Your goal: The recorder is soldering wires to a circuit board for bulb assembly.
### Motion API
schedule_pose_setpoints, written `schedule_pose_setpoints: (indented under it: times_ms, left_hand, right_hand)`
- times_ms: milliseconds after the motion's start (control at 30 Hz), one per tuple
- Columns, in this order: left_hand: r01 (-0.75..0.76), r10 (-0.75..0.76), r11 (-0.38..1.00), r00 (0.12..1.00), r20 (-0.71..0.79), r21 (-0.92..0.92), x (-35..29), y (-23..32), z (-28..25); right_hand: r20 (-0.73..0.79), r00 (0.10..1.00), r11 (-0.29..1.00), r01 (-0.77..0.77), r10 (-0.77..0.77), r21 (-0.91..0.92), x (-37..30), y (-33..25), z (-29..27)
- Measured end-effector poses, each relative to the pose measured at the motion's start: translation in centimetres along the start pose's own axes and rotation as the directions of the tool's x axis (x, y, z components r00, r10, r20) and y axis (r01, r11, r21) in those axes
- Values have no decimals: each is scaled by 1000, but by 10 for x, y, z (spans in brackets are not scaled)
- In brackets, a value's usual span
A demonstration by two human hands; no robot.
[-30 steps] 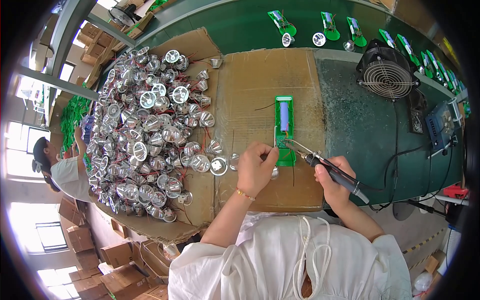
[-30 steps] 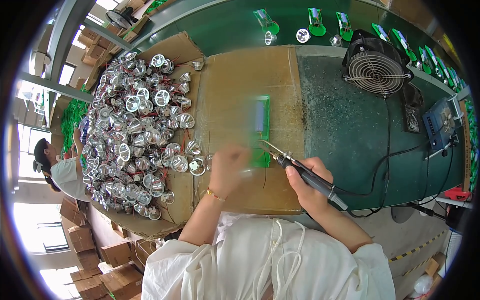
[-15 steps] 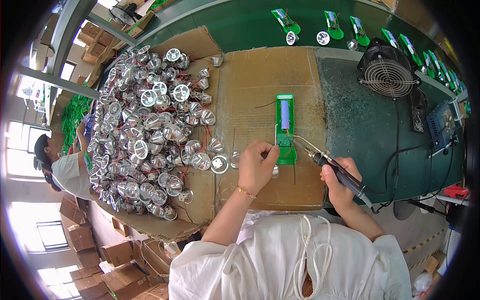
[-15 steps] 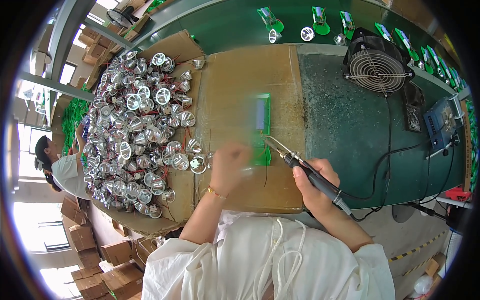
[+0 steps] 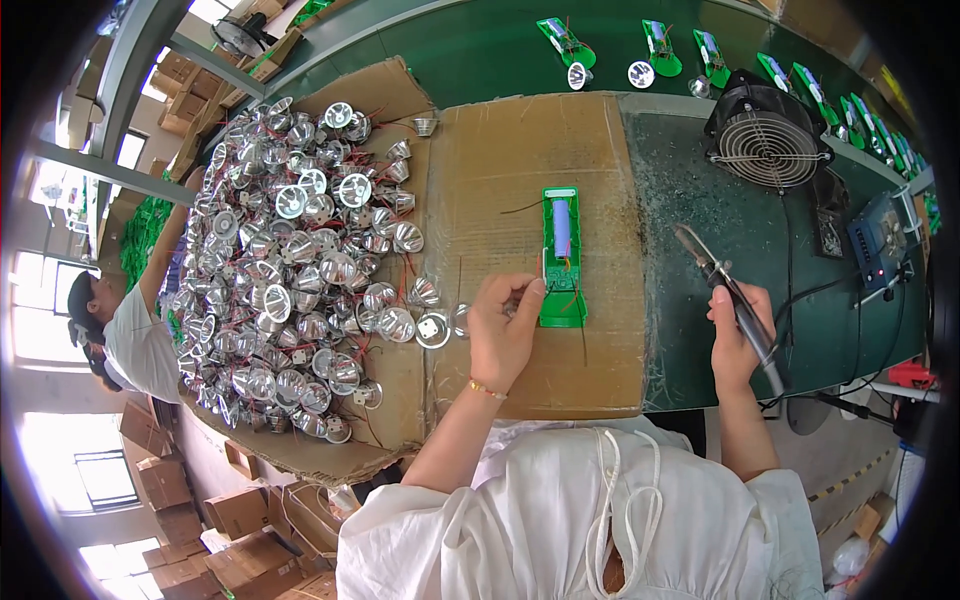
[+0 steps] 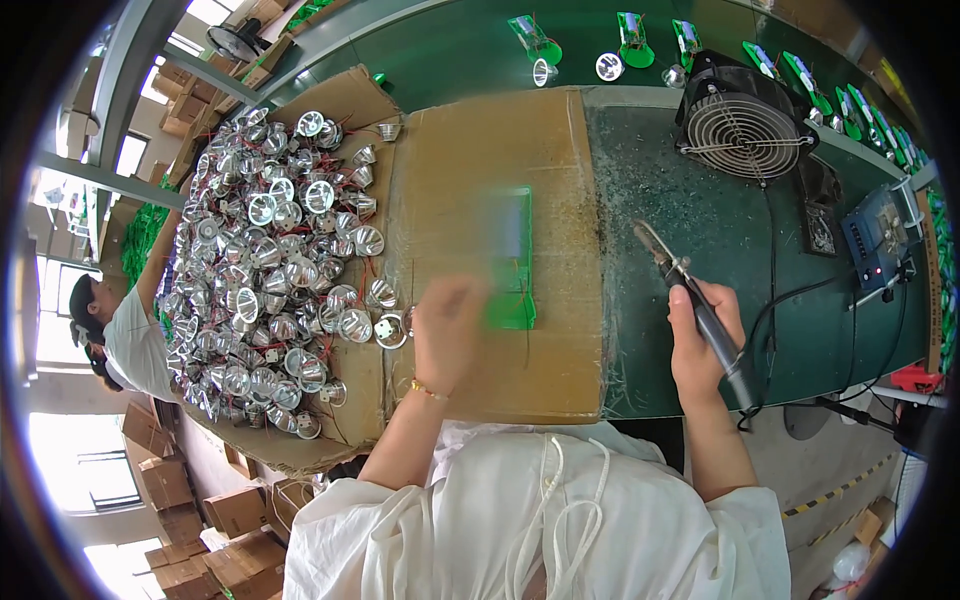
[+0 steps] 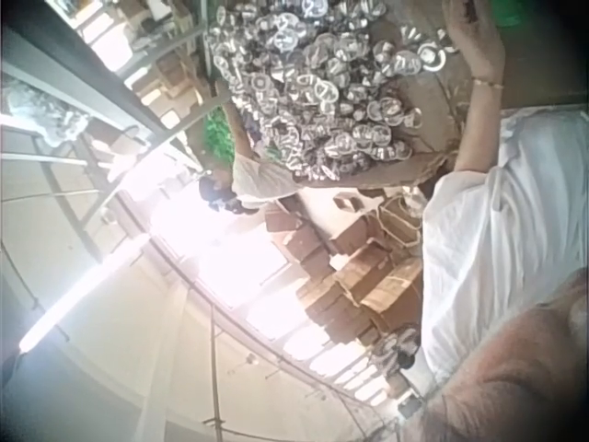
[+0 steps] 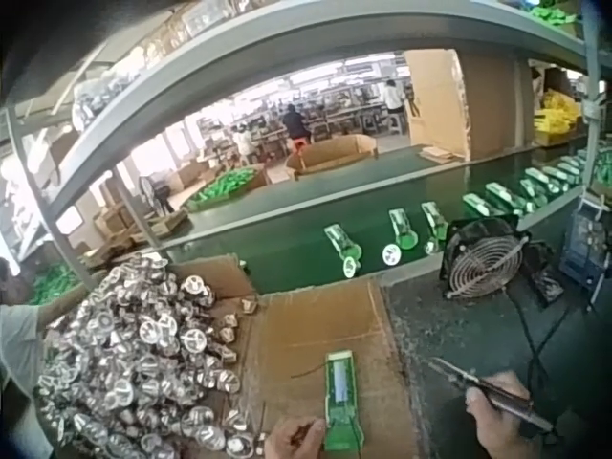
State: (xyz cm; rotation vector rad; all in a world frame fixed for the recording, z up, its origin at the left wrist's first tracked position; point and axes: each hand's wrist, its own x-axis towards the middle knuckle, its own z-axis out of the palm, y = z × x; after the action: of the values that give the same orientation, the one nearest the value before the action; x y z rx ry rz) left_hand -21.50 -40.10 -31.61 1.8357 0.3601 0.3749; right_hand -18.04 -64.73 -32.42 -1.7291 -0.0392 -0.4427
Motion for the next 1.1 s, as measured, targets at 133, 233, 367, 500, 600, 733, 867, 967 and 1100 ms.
schedule_pose_setpoints:
  times_ms: [133, 233, 367, 500, 600, 733, 867, 967, 1100]
  left_hand:
    - [-30, 11, 990, 991, 133, 140, 2, 1, -8]
    - [-171, 112, 954, 965, 238, 245, 2, 5, -7]
    - [-148, 87, 950, 972, 219, 277, 2, 6, -6]
    - [-128, 67, 955, 972, 224, 268, 2, 7, -6]
    - [-128, 67, 957, 971, 229, 260, 2, 5, -6]
    - [-126, 65, 961, 968, 243, 247, 3, 4, -7]
    - [-108, 44, 965, 965, 258, 238, 3, 3, -8]
    - [-109, 48, 967, 966, 255, 232, 3, 1, -8]
    - [-114, 54, 966, 966, 251, 230, 3, 3, -8]
  right_hand:
    - [95, 993, 981, -89, 73, 174, -14, -17, 8]
    - [294, 955, 996, 14, -39, 87, -31, -10, 18]
    - [353, 935, 987, -95, 44, 128, -36, -16, 31]
    - [354, 934, 988, -92, 42, 126, -38, -17, 37]
    - [330, 940, 979, -147, 92, 145, -38, -19, 40]
    - [323, 937, 974, -182, 131, 133, -38, -21, 39]
    - [335, 936, 977, -163, 109, 137, -38, -21, 38]
    - [320, 939, 975, -174, 123, 135, -38, -24, 38]
    - [324, 939, 964, -182, 113, 193, -38, -25, 36]
